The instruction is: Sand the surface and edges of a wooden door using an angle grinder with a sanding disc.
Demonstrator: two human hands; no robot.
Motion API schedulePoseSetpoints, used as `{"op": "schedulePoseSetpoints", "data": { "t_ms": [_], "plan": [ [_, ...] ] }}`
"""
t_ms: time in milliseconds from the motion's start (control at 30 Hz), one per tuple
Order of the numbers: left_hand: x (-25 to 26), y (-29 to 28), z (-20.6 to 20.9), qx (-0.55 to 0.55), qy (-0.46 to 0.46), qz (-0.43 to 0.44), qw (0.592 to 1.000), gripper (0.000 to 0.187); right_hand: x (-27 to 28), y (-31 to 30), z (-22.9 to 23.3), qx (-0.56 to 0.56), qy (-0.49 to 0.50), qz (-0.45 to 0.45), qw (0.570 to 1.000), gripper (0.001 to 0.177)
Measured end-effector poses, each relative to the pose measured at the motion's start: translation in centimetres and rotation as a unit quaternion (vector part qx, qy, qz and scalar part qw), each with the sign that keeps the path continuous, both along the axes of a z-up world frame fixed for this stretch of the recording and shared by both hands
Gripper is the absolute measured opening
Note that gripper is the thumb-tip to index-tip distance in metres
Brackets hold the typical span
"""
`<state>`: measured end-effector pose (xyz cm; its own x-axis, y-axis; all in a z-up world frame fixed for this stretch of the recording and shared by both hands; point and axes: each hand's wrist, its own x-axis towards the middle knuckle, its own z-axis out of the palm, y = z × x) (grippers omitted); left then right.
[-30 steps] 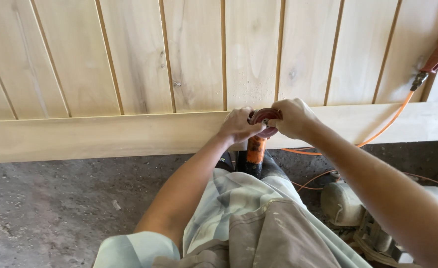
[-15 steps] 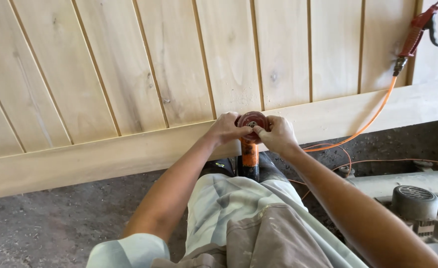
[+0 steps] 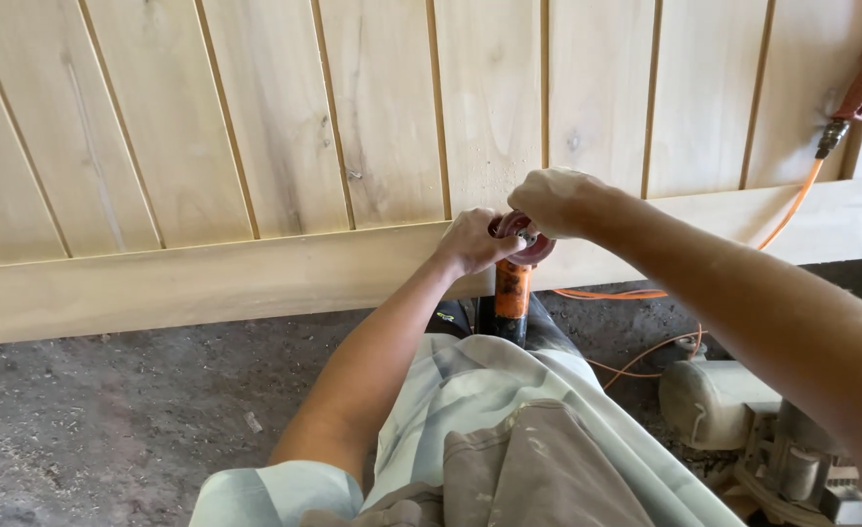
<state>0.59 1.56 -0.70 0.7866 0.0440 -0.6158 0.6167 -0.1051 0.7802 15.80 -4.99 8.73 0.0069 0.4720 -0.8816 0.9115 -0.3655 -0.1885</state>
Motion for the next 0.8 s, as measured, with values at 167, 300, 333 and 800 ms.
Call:
{"op": "schedulePoseSetpoints", "data": {
  "t_ms": [167, 300, 333, 800],
  "plan": [
    [0.4, 0.4, -1.0, -0.006, -0.004, -0.039, 0.999, 0.038, 0.3, -1.7, -0.4, -0.019, 0.033, -0.135, 0.990, 0.024],
    [1.6, 1.3, -3.3, 0.002, 0.003, -0.145, 0.989, 0.042, 0.0, -3.9, -0.9, 0.016, 0.044, -0.288, 0.957, 0.026],
    [2.1, 1.7, -3.5, 0.001, -0.001, -0.149, 0.989, 0.042, -0.4, -4.3, -0.8, 0.016, 0.040, -0.291, 0.956, 0.026],
    [3.7, 3.0, -3.4, 0.047, -0.027, -0.245, 0.968, 0.062, -3.0, -7.6, -1.3, 0.136, -0.006, -0.496, 0.857, 0.027]
  ]
}}
